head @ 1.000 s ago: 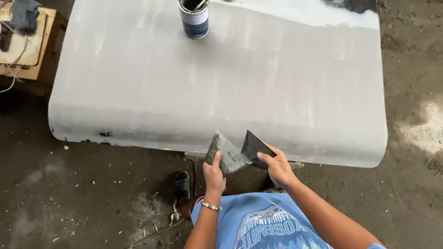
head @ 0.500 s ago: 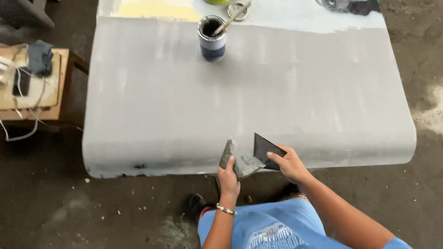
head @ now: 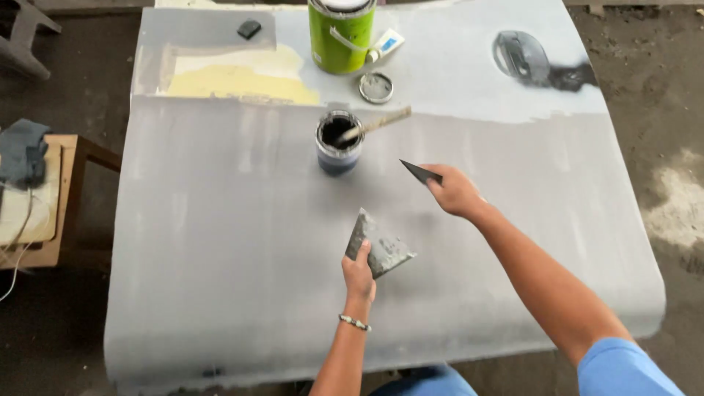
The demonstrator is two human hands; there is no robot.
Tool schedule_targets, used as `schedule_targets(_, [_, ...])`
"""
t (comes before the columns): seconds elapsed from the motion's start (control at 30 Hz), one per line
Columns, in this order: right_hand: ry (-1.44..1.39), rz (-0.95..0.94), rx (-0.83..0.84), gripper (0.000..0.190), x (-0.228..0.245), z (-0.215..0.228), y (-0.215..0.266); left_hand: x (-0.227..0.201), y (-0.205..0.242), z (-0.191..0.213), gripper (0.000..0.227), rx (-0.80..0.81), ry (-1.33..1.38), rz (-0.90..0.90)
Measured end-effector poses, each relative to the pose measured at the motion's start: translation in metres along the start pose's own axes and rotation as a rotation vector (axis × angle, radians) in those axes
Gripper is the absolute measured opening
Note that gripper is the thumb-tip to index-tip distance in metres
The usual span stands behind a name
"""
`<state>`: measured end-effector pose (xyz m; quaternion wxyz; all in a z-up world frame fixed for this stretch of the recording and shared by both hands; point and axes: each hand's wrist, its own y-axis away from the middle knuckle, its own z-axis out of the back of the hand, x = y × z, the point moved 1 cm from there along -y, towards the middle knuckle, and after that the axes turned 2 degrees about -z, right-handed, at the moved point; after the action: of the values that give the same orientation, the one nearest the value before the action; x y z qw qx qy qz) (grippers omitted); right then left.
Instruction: The person uses a putty knife to scoop filler from a can and applies it to a large, white, curved surface. They spread the filler across the surface using the putty knife and a smaller scraper, smoothing the material into the surface.
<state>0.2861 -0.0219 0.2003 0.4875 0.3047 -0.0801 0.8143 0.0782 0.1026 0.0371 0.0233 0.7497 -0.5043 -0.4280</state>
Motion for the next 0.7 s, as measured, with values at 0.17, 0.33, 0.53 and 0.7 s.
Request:
schedule_targets(0.17, [0.391, -0.076, 0.072, 0.034, 0.002, 0.001, -0.123, -0.018, -0.040, -0.041, 0.032, 0.013, -0.129, -0.091])
schedule_targets(0.33, [0.571, 0.071, 0.162, 0.051, -0.001, -0.001, -0.183, -0.017, -0.067, -0.058, 0.030, 0.101, -0.196, -0.162])
schedule_targets(0.53, [0.625, -0.022, 0.258, 0.044, 0.012, -0.007, -0.198, -0.002, -0.083, -0.042, 0.029, 0.093, -0.221, -0.110])
schedule_targets(0.7, [0.586, 0.124, 0.101, 0.041, -0.017, -0.029, -0.189, 0.027, -0.095, -0.011, 0.029, 0.163, -0.243, -0.084])
